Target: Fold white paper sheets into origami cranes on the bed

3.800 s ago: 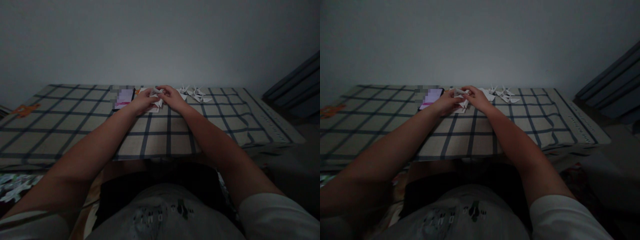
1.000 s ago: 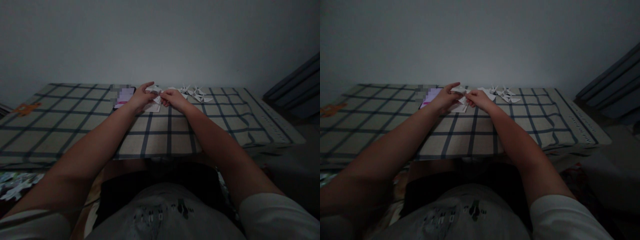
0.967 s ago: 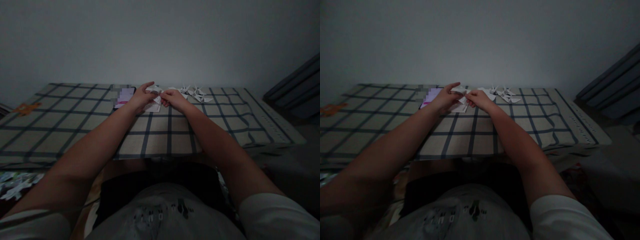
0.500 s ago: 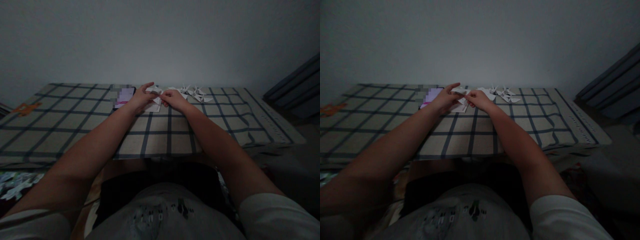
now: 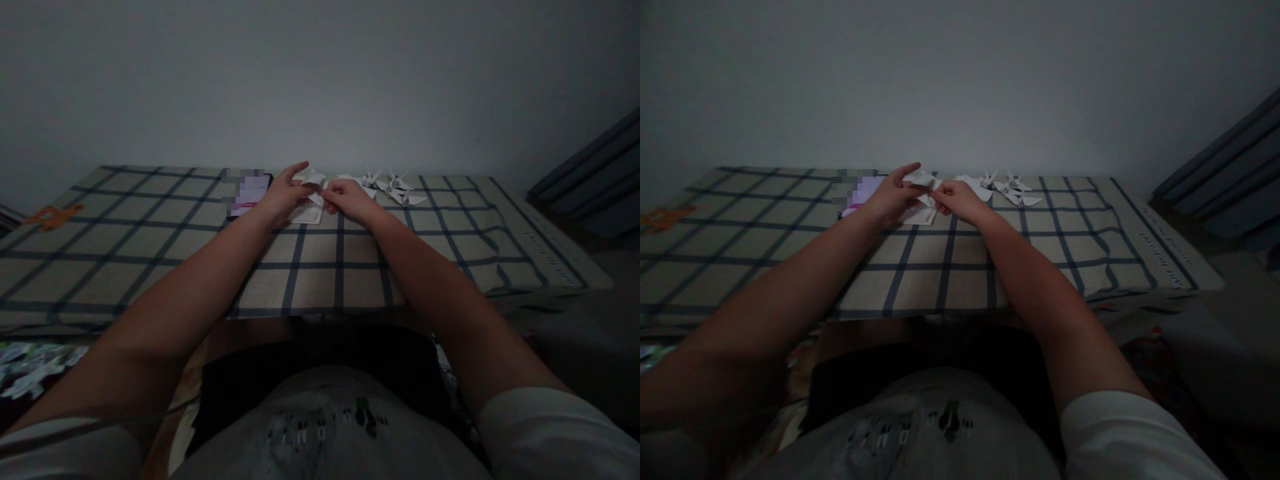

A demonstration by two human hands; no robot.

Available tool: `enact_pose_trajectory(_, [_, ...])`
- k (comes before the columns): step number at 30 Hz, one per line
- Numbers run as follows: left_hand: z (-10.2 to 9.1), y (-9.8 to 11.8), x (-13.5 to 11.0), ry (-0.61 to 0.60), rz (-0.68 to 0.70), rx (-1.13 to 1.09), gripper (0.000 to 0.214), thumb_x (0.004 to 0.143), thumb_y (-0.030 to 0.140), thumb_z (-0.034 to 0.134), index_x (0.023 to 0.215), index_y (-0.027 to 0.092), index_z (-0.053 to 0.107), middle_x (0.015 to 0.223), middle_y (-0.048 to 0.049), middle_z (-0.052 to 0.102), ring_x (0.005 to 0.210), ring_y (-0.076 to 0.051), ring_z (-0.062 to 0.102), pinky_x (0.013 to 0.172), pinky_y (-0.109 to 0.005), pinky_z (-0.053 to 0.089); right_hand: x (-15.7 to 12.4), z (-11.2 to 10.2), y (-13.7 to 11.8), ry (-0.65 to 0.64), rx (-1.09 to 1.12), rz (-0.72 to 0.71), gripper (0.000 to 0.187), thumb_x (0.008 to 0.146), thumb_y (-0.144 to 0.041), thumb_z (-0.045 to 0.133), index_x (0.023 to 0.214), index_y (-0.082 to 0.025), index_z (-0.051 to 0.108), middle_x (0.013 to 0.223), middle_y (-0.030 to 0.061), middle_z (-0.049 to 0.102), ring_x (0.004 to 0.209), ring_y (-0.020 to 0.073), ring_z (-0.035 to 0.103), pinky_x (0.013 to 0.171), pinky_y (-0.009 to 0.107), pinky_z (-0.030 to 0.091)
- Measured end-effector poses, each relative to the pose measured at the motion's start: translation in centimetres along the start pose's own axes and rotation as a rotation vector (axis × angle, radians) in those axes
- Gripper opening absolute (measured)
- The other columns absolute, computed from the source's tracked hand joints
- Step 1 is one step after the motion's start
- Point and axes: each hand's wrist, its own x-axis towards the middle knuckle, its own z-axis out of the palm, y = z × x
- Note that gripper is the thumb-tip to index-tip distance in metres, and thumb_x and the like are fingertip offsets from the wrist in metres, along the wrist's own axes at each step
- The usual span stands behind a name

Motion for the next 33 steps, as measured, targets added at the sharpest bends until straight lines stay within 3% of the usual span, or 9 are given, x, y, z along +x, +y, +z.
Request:
enact_pose_trajectory(7, [-0.2,0.2,-0.1,0.033,0.022,0.03,0.08,0.071,0.017,0.083,0.147,0.02,0.056,0.092,-0.0066,0.073,0.096,-0.026,0.075,0.079,-0.034,0.059,-0.2,0.2,-0.3,0.001,-0.002,0.009,0.027,0.101,-0.026,0.065,0.075,-0.016,0.062,0.059,-0.0027,0.062,0.056,0.0076,0.058,0.057,0.019,0.047])
enact_pose_trajectory(22, [-0.1,-0.1,0.2,0.064,0.075,0.046,0.079,0.074,0.028,0.085,0.145,0.019,0.053,0.1,-0.0102,0.075,0.105,-0.03,0.075,0.084,-0.039,0.06,-0.3,0.6,-0.7,-0.076,-0.069,0.013,0.031,0.103,-0.024,0.06,0.074,-0.015,0.061,0.059,-0.0032,0.06,0.056,0.0076,0.057,0.059,0.02,0.045])
enact_pose_trajectory(33, [0.1,0.7,-0.4,0.103,0.001,0.037,0.076,0.075,0.021,0.081,0.146,0.021,0.054,0.106,-0.0101,0.075,0.092,-0.021,0.074,0.08,-0.032,0.059,-0.3,0.6,-0.6,-0.099,-0.111,0.003,0.027,0.098,-0.026,0.067,0.074,-0.017,0.06,0.06,-0.0028,0.061,0.057,0.0088,0.056,0.059,0.022,0.043])
